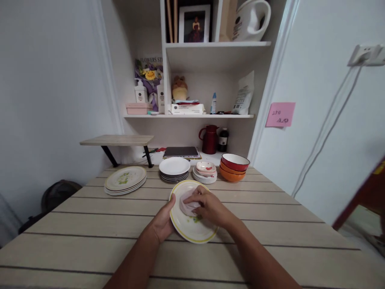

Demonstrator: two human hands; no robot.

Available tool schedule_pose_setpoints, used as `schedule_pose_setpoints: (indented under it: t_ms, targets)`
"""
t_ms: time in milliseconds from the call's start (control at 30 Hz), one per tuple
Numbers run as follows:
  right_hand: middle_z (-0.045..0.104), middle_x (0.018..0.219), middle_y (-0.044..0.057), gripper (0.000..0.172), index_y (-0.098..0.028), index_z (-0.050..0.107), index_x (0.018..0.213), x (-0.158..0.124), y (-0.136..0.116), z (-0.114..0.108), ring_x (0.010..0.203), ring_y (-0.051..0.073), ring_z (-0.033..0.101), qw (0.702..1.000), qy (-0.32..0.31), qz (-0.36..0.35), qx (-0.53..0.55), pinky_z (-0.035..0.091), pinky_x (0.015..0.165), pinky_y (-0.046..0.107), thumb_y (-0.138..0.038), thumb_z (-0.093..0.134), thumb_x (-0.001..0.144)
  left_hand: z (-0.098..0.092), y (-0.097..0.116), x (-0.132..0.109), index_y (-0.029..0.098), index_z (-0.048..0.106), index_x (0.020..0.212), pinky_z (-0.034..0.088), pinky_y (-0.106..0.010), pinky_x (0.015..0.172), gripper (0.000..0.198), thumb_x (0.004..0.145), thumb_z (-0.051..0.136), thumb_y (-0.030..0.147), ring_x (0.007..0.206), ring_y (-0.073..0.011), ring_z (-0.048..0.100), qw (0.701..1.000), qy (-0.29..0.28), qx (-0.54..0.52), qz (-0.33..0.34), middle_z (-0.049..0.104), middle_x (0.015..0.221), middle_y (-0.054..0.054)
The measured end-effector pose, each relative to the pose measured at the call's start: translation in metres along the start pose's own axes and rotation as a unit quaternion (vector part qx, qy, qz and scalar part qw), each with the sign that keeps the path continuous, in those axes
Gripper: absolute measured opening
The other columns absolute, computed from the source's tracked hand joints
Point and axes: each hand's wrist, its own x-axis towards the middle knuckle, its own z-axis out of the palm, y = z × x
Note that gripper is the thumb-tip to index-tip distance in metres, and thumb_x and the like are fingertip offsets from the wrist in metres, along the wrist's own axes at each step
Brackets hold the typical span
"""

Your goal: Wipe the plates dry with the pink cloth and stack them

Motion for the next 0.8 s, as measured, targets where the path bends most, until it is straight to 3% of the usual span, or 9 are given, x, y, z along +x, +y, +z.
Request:
schedule_pose_setpoints:
  t_ms: [133, 300, 467, 567, 700, 800]
  targets:
    - [0.053, 0.099, 0.003, 0.046, -0.032, 0.068, 0.112, -0.004, 0.016, -0.014, 0.093, 0.019, 0.055, 0.997, 0.006, 0.069, 0.028, 0.045, 0.086, 0.033, -0.009, 0.061, 0.072, -0.003, 0.003, -0.001, 0.008, 0.044, 0.138, 0.029, -0.04, 0.11, 0.062, 0.092, 0.042, 0.048, 0.122, -0.0273, 0.054, 1.0, 0.0, 0.001, 0.007, 0.065, 0.12, -0.017]
    - [0.051, 0.094, 0.003, 0.045, -0.032, 0.065, 0.118, 0.0, 0.02, -0.012, 0.083, 0.017, 0.054, 0.976, 0.128, 0.162, -0.068, 0.042, 0.078, 0.03, -0.016, 0.059, 0.076, -0.001, 0.004, -0.002, 0.007, 0.042, 0.139, 0.026, -0.039, 0.112, 0.061, 0.093, 0.04, 0.047, 0.124, -0.0264, 0.053, 1.0, -0.014, 0.007, -0.003, 0.064, 0.122, -0.018]
    - [0.05, 0.108, 0.006, 0.048, -0.03, 0.057, 0.127, 0.009, 0.009, 0.006, 0.087, 0.018, 0.054, 0.968, 0.177, 0.147, -0.099, 0.042, 0.079, 0.03, -0.018, 0.056, 0.08, 0.001, 0.001, -0.001, 0.008, 0.047, 0.135, 0.03, -0.038, 0.11, 0.057, 0.093, 0.041, 0.046, 0.121, -0.0255, 0.055, 1.0, 0.001, 0.018, -0.025, 0.066, 0.12, -0.017]
    - [0.049, 0.109, 0.006, 0.048, -0.031, 0.057, 0.127, 0.011, -0.004, 0.014, 0.095, 0.019, 0.053, 0.986, 0.138, 0.078, -0.056, 0.043, 0.084, 0.03, -0.019, 0.058, 0.081, 0.001, -0.002, 0.001, 0.01, 0.053, 0.131, 0.033, -0.037, 0.107, 0.051, 0.093, 0.042, 0.043, 0.116, -0.0248, 0.059, 1.0, 0.02, 0.016, -0.011, 0.068, 0.116, -0.015]
    - [0.051, 0.103, 0.003, 0.05, -0.035, 0.058, 0.126, 0.005, -0.02, 0.015, 0.096, 0.018, 0.053, 1.0, 0.016, -0.022, 0.002, 0.044, 0.087, 0.03, -0.021, 0.065, 0.078, 0.004, 0.0, 0.0, 0.011, 0.054, 0.13, 0.037, -0.039, 0.104, 0.051, 0.092, 0.045, 0.044, 0.114, -0.0265, 0.06, 0.999, 0.024, 0.01, 0.025, 0.068, 0.117, -0.015]
    - [0.053, 0.101, 0.001, 0.049, -0.036, 0.064, 0.118, -0.001, -0.021, 0.007, 0.096, 0.017, 0.054, 0.995, -0.08, -0.049, 0.044, 0.044, 0.089, 0.03, -0.018, 0.07, 0.073, 0.004, 0.007, -0.002, 0.01, 0.049, 0.134, 0.035, -0.038, 0.106, 0.057, 0.092, 0.044, 0.048, 0.12, -0.0268, 0.055, 0.999, 0.013, -0.009, 0.052, 0.064, 0.123, -0.015]
